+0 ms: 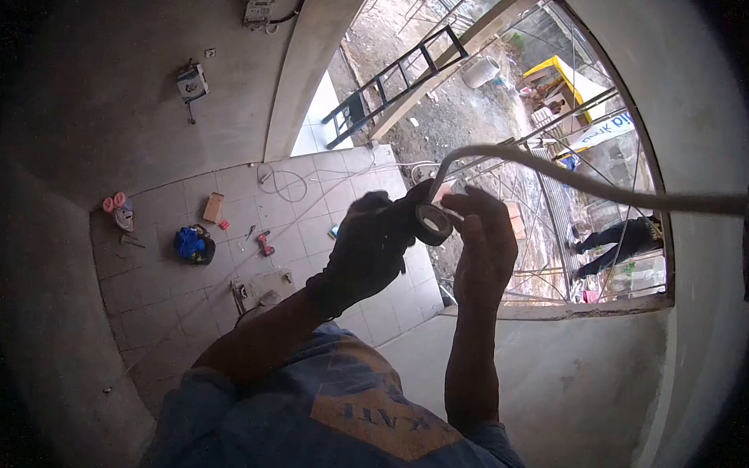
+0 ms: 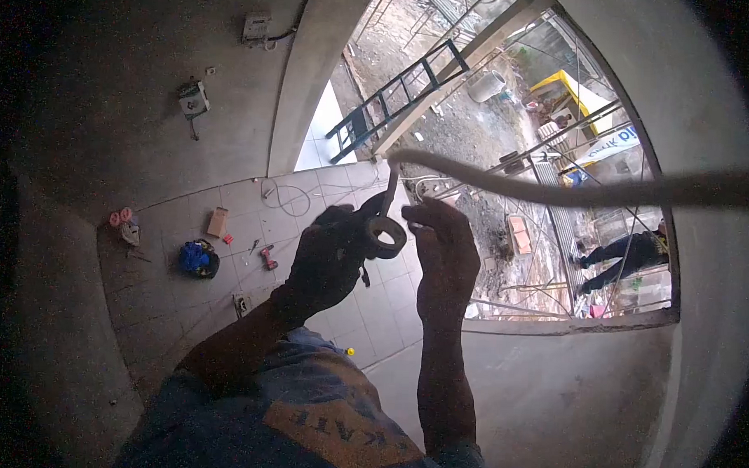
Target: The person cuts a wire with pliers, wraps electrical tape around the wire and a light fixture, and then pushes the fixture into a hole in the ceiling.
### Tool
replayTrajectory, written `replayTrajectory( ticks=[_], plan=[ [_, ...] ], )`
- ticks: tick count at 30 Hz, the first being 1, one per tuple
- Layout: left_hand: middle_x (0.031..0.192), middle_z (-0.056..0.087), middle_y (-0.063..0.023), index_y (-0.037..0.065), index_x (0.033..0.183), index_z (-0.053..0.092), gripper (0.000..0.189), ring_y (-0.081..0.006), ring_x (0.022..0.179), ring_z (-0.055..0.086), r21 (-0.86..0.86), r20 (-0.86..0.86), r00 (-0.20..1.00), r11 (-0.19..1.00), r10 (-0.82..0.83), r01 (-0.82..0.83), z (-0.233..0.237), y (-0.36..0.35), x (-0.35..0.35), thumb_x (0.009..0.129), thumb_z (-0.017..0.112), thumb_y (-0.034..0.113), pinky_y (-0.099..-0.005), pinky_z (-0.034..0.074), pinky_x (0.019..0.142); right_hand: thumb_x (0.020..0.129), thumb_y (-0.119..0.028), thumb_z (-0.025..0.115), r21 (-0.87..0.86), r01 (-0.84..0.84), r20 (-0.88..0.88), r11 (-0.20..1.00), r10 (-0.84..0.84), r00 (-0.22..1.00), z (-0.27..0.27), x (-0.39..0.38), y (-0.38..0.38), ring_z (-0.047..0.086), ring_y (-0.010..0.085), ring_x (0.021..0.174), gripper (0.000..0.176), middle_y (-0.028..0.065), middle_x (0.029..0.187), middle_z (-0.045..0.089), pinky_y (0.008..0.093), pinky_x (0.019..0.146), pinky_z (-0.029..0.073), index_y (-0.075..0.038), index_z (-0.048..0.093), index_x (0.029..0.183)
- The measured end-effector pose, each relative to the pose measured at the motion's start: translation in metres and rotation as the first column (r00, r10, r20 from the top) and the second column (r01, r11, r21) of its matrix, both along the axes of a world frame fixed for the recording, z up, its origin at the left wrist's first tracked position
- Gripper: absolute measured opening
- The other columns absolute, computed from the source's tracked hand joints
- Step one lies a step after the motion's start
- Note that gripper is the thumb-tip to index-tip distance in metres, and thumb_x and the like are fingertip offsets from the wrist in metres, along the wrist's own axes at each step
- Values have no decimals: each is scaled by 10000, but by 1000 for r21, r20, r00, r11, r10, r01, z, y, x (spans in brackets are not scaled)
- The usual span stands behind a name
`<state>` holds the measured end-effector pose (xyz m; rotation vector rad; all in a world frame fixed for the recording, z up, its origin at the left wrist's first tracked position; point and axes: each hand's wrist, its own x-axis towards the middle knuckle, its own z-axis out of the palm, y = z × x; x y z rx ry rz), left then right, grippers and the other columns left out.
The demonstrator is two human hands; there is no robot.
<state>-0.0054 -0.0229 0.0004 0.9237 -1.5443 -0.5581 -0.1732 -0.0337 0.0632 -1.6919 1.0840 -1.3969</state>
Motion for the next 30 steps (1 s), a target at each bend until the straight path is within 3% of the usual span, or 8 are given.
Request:
replayTrajectory(
  ticks=[5, 8, 16, 20, 23, 24, 28, 30],
  plan=[
    [794, 709, -34, 124, 1363, 658, 581, -231, 778, 631, -201, 80, 964, 951, 255, -235, -8, -1, -18, 804, 650, -35, -474, 456, 904, 894, -110, 801, -42, 44, -443, 998, -58, 895, 19, 28, 17, 735, 182, 833, 246, 131, 970, 715, 300, 669, 616, -13, 641, 1054],
    [749, 670, -53, 83, 865, 701, 167, -250, 768, 630, -152, 75, 986, 979, 151, -138, 6, 0, -16, 781, 652, -52, -433, 491, 847, 915, -86, 764, -244, 36, -594, 969, -178, 784, 15, 21, 7, 734, 201, 801, 166, 117, 927, 703, 306, 623, 619, -14, 647, 1008],
    [881, 672, -133, 33, 1009, 692, 126, -258, 876, 680, 242, -361, 781, 758, -509, 606, 7, 2, 4, 886, 688, 6, -368, 565, 808, 963, -12, 670, 41, -240, -567, 970, 221, 794, 46, -5, 8, 722, 182, 798, 57, 117, 983, 638, 310, 588, 604, -3, 631, 1003],
    [866, 717, -102, -4, 1100, 735, 248, -135, 792, 693, 460, -490, 717, 552, -495, 695, 47, 14, 12, 1001, 693, 219, -299, 559, 720, 954, 10, 668, 39, -363, -658, 931, 297, 692, 57, -17, 9, 711, 180, 819, 73, 106, 999, 629, 312, 590, 591, -20, 628, 1008],
    [801, 708, -76, 1, 1049, 753, 300, -119, 675, 661, 143, -167, 764, 751, -624, 645, 16, 12, 1, 1015, 687, 292, -288, 535, 631, 918, 45, 680, 110, -405, -677, 907, 367, 638, 59, -28, 12, 699, 197, 833, 151, 111, 1027, 623, 314, 616, 588, -27, 645, 1046],
    [786, 710, -65, 9, 1032, 759, 336, -116, 635, 642, 381, -305, 711, 603, -634, 701, 32, 18, 7, 1021, 685, 336, -293, 515, 585, 904, 61, 681, 113, -462, -651, 880, 417, 634, 59, -32, 12, 691, 200, 832, 186, 118, 1038, 622, 322, 630, 588, -28, 653, 1064],
    [842, 735, -75, 85, 1026, 740, 92, -180, 679, 715, 270, -177, 726, 677, -664, 685, 24, 18, 5, 939, 725, 112, -292, 587, 586, 866, 72, 667, 59, -540, -726, 840, 408, 554, 67, -43, 11, 666, 277, 894, 252, 157, 1047, 624, 389, 718, 562, -29, 700, 1095],
    [741, 698, -55, 3, 910, 746, 393, -115, 616, 626, 469, -361, 693, 521, -624, 713, 41, 21, 7, 1010, 694, 380, -302, 503, 571, 878, 25, 643, 34, -497, -807, 867, 317, 499, 63, -54, 14, 640, 329, 981, 270, 150, 1051, 638, 400, 795, 520, -62, 750, 1110]
  ],
)
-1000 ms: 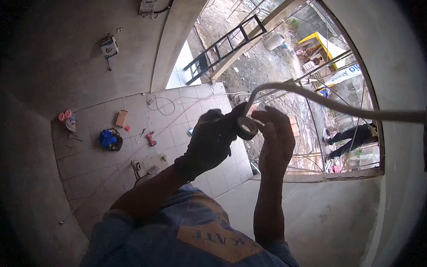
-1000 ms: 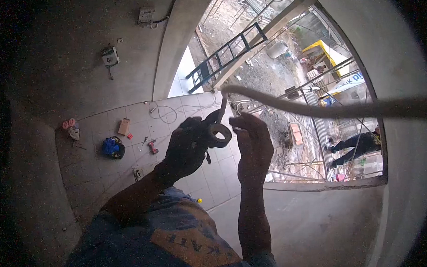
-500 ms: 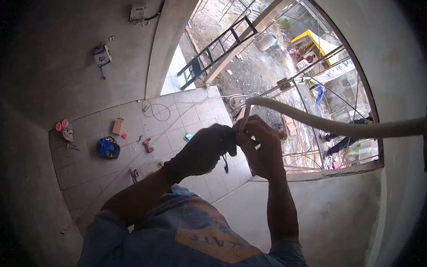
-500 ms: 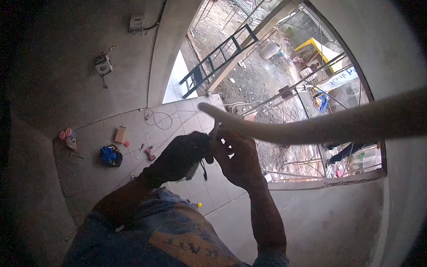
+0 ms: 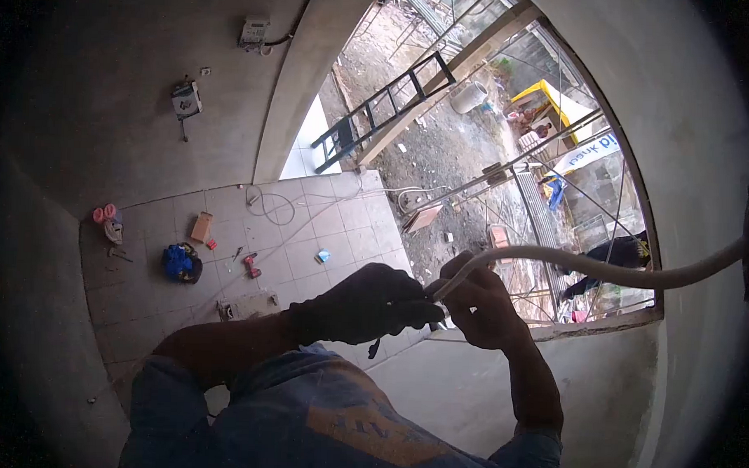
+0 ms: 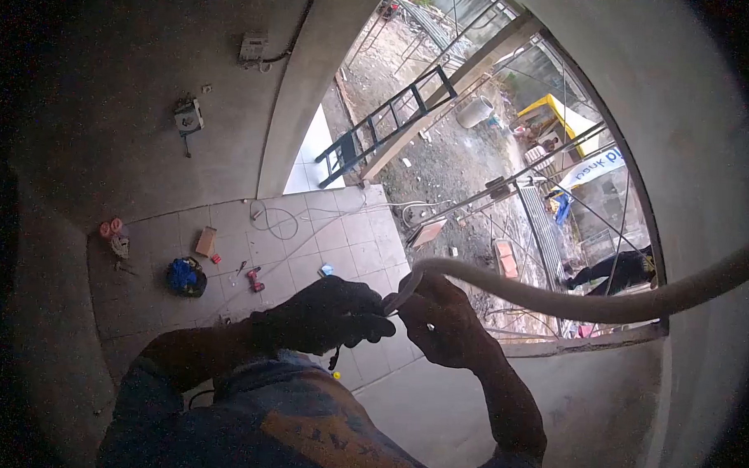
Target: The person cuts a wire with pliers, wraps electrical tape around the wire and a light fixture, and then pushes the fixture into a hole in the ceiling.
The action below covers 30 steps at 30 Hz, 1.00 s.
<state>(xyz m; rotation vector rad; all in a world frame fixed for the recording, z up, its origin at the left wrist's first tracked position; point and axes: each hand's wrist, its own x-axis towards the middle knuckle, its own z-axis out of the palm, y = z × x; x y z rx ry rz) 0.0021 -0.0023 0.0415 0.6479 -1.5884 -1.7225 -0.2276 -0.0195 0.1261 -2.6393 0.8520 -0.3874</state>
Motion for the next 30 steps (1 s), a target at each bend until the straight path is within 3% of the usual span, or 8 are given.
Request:
replayTrajectory(
  ticks=[3, 9, 11, 13, 18, 21, 27, 30],
  plan=[
    [733, 696, -56, 11, 852, 737, 399, -117, 609, 624, -221, -124, 992, 975, -15, -13, -7, 10, 3, 1011, 694, 375, -300, 500, 572, 888, 4, 599, -512, 249, -320, 822, -452, 833, -37, -68, -38, 658, 337, 936, 320, 139, 1011, 658, 402, 782, 526, -93, 753, 1151],
    [618, 657, -48, 95, 685, 702, 374, -237, 587, 628, -344, 67, 973, 920, 222, -186, -1, -6, 0, 1004, 671, 287, -390, 503, 655, 1032, -213, 623, -185, 627, 269, 756, -575, 773, 22, -75, -21, 588, 141, 569, 266, 107, 837, 700, 307, 574, 489, -7, 726, 1165],
    [789, 728, -66, -26, 1006, 626, 296, -150, 649, 704, -415, 63, 988, 904, 142, -103, -6, -13, -11, 1012, 678, 265, -305, 565, 608, 1031, -380, 654, 110, 582, 653, 806, -500, 569, 48, -27, 10, 573, 85, 562, 455, 114, 870, 713, 259, 537, 467, 63, 710, 1115],
    [792, 719, -58, -16, 1012, 628, 265, -154, 680, 704, -394, 39, 985, 908, 168, -139, -5, -17, -19, 1013, 674, 244, -311, 567, 618, 1011, -467, 657, -91, 504, 731, 859, -286, 619, 82, 27, 34, 582, 106, 555, 579, 211, 1002, 733, 263, 539, 482, 102, 689, 1114],
    [693, 706, -58, 57, 818, 738, 327, -219, 671, 655, -334, -56, 979, 920, 198, -206, 3, -25, -33, 1019, 621, 286, -382, 519, 730, 949, -249, 680, -137, 444, 422, 886, -353, 835, 137, 100, 53, 750, 260, 1022, 320, 126, 1347, 691, 370, 892, 594, -55, 624, 1198],
    [752, 734, -60, 43, 935, 754, 280, -176, 693, 684, -279, -71, 975, 934, 210, -221, 4, -20, -33, 1025, 618, 271, -344, 537, 718, 910, 65, 647, -312, 256, 356, 915, -137, 924, 119, 98, 17, 768, 279, 995, 124, 169, 1163, 750, 395, 834, 623, -44, 632, 965],
    [872, 777, -51, 41, 1217, 719, 265, -83, 753, 685, -57, -255, 920, 945, 298, -322, 23, -7, -15, 1034, 613, 201, -263, 540, 694, 1125, -295, 455, -188, 163, 825, 968, 66, 561, 146, 93, 25, 666, 138, 571, 427, 170, 859, 743, 241, 446, 470, 26, 648, 921],
    [964, 747, -173, -64, 1270, 659, 398, -224, 833, 730, -204, -352, 914, 937, 201, -284, 63, -1, 8, 1099, 520, 268, -348, 584, 744, 1124, -315, 440, -343, 382, 778, 858, 31, 628, 186, 111, 27, 607, 122, 526, 430, 131, 775, 697, 259, 415, 428, 2, 633, 907]
  ],
)
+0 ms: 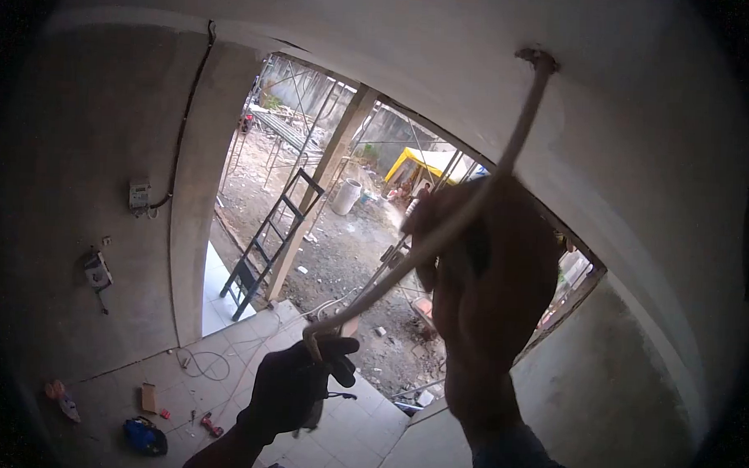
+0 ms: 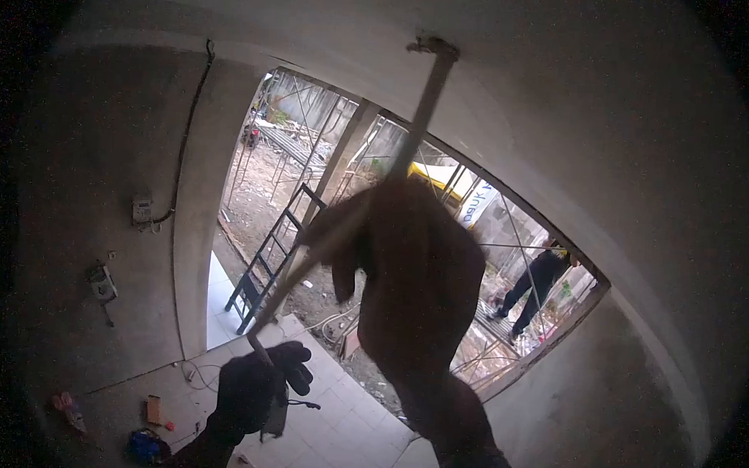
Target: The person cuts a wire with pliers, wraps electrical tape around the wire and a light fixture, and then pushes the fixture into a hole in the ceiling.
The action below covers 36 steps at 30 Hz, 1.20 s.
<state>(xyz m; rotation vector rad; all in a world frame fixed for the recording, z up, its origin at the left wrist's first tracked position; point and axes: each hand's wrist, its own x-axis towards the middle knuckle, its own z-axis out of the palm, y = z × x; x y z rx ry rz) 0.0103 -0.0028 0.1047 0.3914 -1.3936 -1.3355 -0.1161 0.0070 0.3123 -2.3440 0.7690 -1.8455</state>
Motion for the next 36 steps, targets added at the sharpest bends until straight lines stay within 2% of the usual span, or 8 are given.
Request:
replayTrajectory(
  ticks=[3, 5, 9, 17, 20, 23, 28, 36],
  plan=[
    [963, 751, -171, -74, 1257, 661, 381, -202, 786, 725, -50, 8, 990, 989, 142, -141, 40, 1, 5, 1090, 540, 246, -320, 580, 678, 1079, -249, 562, -208, 215, -23, 954, -225, 974, 32, 7, -14, 571, 124, 513, 294, 104, 768, 685, 246, 438, 413, -26, 662, 916],
    [939, 769, -133, -62, 1246, 679, 347, -148, 709, 720, -81, -68, 956, 954, 284, -289, 61, -4, 9, 1069, 589, 222, -283, 567, 591, 994, -104, 672, -621, 638, 87, 455, -769, 633, 24, 1, -12, 586, 120, 546, 90, 96, 806, 698, 230, 507, 475, -19, 674, 966],
    [869, 761, -99, 0, 1169, 733, 267, -129, 679, 710, -262, -129, 869, 829, 477, -494, 89, -11, 11, 1050, 608, 204, -282, 562, 601, 911, -92, 777, -825, 291, 62, 485, -433, 899, 19, 5, -2, 692, 136, 734, 314, 105, 887, 710, 238, 584, 546, -8, 715, 1207],
    [843, 774, -104, 39, 1068, 786, 278, -155, 717, 749, -342, -11, 967, 908, 253, -242, 126, -46, 28, 1036, 642, 274, -304, 584, 600, 857, -75, 837, -965, 121, -76, 231, -693, 717, 64, -17, -42, 759, 203, 968, 307, 98, 1082, 788, 306, 763, 632, -63, 780, 1158],
    [845, 773, -95, 36, 1065, 786, 257, -139, 726, 742, -326, -43, 965, 909, 259, -259, 126, -46, 31, 1025, 653, 252, -301, 579, 603, 868, -270, 841, -1000, 27, 21, 5, -513, 858, 76, -17, -61, 708, 116, 689, 370, 45, 965, 776, 223, 519, 533, -176, 761, 1218],
    [856, 776, -88, 42, 1064, 787, 243, -136, 727, 748, -341, -43, 941, 880, 336, -330, 123, -35, 38, 1020, 658, 243, -297, 583, 591, 842, -54, 846, -998, 55, 28, 20, -668, 743, 77, -19, -38, 749, 196, 996, 303, 87, 1080, 790, 303, 782, 630, -61, 783, 1138],
    [848, 779, -70, 108, 1122, 782, 251, -132, 696, 752, -450, -17, 880, 782, 475, -431, 135, -24, 47, 1014, 670, 304, -277, 570, 542, 852, -66, 842, -985, 23, 146, -172, -751, 644, 95, -23, -32, 758, 206, 971, 259, 59, 1062, 797, 334, 798, 620, -119, 797, 1101],
    [824, 774, -71, 101, 1097, 788, 288, -121, 646, 723, -441, -51, 907, 805, 418, -396, 136, -36, 48, 1022, 661, 349, -262, 528, 520, 882, -104, 825, -856, 394, 33, 335, -725, 688, 55, -4, -4, 766, 144, 799, 237, 39, 1058, 800, 261, 647, 572, -125, 792, 1116]
  ],
)
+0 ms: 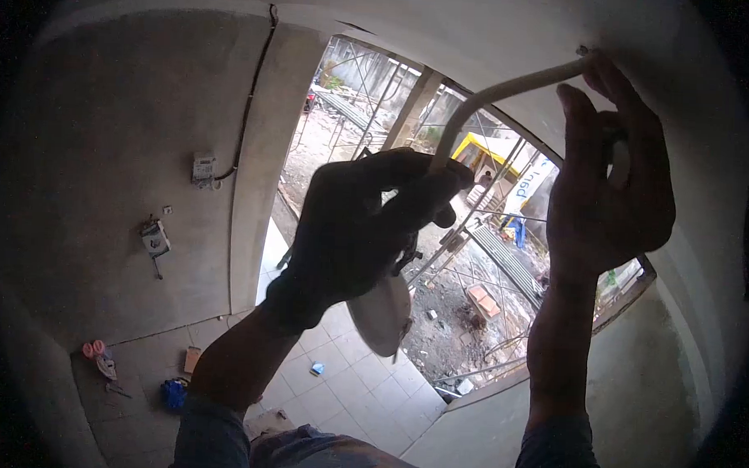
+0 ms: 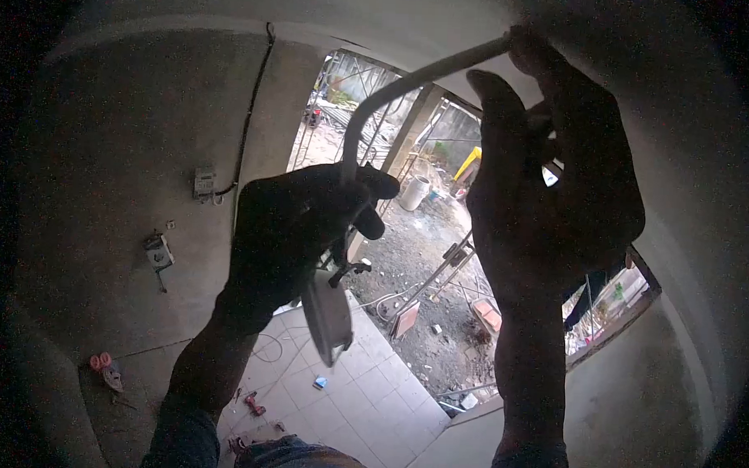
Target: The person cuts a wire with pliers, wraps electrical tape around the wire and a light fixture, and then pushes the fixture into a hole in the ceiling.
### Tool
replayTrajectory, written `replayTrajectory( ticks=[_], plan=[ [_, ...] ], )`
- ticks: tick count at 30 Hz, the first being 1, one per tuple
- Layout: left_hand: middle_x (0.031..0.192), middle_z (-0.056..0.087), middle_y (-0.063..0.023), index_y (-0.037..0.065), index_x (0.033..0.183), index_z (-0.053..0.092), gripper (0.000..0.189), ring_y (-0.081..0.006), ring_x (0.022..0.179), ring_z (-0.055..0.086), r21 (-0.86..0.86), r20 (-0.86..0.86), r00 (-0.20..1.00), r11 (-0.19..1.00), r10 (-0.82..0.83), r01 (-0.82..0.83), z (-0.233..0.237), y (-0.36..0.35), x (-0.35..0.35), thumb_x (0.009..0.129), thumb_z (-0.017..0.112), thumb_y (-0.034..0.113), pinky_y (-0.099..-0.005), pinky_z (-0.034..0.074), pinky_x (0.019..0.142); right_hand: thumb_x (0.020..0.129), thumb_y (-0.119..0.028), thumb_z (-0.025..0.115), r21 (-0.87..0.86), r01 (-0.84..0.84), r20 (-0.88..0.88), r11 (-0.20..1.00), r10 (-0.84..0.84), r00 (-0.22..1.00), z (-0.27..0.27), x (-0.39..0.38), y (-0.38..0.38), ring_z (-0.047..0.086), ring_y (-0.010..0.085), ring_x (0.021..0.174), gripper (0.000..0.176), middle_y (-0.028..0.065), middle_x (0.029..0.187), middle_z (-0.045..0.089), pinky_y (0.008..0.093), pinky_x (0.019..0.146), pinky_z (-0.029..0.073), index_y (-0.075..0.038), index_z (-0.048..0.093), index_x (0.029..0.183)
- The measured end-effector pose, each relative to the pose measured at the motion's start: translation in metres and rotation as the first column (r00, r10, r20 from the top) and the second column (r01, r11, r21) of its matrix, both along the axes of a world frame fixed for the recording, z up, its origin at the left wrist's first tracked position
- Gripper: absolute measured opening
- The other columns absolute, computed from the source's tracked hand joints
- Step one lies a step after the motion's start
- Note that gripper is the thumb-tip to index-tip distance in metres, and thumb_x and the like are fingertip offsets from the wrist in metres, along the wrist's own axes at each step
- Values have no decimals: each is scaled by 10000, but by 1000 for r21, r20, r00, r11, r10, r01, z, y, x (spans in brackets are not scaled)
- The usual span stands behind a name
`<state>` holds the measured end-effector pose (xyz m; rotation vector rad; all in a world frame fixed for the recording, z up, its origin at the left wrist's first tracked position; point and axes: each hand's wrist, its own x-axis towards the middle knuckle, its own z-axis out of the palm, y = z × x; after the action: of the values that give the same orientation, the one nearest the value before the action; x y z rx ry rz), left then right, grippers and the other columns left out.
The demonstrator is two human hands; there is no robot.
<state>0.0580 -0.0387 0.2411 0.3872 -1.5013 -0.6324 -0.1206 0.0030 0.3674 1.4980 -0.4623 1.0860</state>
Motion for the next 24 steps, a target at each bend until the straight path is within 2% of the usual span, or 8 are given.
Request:
replayTrajectory(
  ticks=[9, 13, 17, 19, 20, 21, 23, 24],
  plan=[
    [831, 774, -107, 22, 1160, 751, 339, -176, 756, 774, -120, 11, 1000, 993, 22, -21, -4, 2, -12, 1027, 660, 320, -320, 609, 639, 918, -121, 785, 17, -1, -59, 1000, 2, 998, -2, -21, 6, 763, 138, 769, 202, 67, 1022, 802, 255, 630, 570, -102, 786, 1119],
    [873, 781, -112, 20, 1215, 721, 343, -168, 774, 773, -81, -148, 988, 995, 50, -63, -6, 4, -28, 1032, 655, 302, -312, 613, 675, 940, -116, 748, 271, -23, 49, 962, 10, 999, -9, -22, 12, 753, 153, 726, 110, 96, 1044, 791, 277, 571, 588, -75, 779, 1037],
    [834, 762, -76, 36, 1245, 684, 301, -135, 746, 760, -86, -197, 943, 953, 270, -291, -6, 13, -31, 1033, 649, 247, -333, 625, 716, 987, -185, 705, 617, -310, 263, 723, 181, 948, -14, -27, 10, 735, 162, 657, 215, 133, 1063, 782, 261, 527, 568, -26, 762, 1119],
    [771, 734, -68, 47, 1240, 689, 247, -126, 715, 749, -111, 122, 987, 990, 104, -90, -14, 7, -27, 1040, 623, 175, -336, 631, 711, 1026, -227, 656, 740, -617, 484, 266, 426, 764, -12, -31, 8, 723, 166, 631, 316, 164, 1079, 774, 262, 467, 537, 8, 705, 1231],
    [726, 712, -74, 16, 1247, 687, 250, -131, 676, 737, -371, 222, 949, 920, 222, -128, -19, 4, -27, 1045, 597, 131, -322, 632, 694, 1026, -227, 656, 740, -618, 485, 266, 424, 764, -12, -30, 10, 723, 166, 631, 316, 164, 1079, 774, 262, 467, 537, 8, 705, 1231],
    [726, 712, -74, 16, 1247, 687, 250, -131, 676, 737, -371, 222, 950, 920, 220, -126, -22, 7, -24, 1045, 597, 131, -322, 632, 694, 1068, -232, 548, 762, -634, 529, 129, 441, 725, -13, -26, 12, 676, 142, 588, 384, 203, 1152, 744, 240, 452, 497, 47, 603, 1326],
    [733, 713, -97, -26, 1259, 679, 280, -159, 650, 730, 188, 236, 827, 859, -510, 476, -28, 18, -18, 1049, 587, 136, -319, 631, 680, 1110, -237, 440, 765, -644, 576, -2, 450, 683, -12, -26, 13, 629, 118, 546, 452, 242, 1225, 715, 219, 438, 456, 85, 501, 1421],
    [739, 711, -122, -57, 1267, 668, 311, -187, 633, 723, 281, 259, 765, 804, -589, 524, -31, 20, -16, 1061, 565, 151, -336, 629, 690, 1115, -249, 425, 804, -592, 546, -52, 456, 703, -10, -27, 9, 608, 109, 532, 470, 255, 1230, 708, 213, 432, 447, 88, 474, 1439]
  ],
)
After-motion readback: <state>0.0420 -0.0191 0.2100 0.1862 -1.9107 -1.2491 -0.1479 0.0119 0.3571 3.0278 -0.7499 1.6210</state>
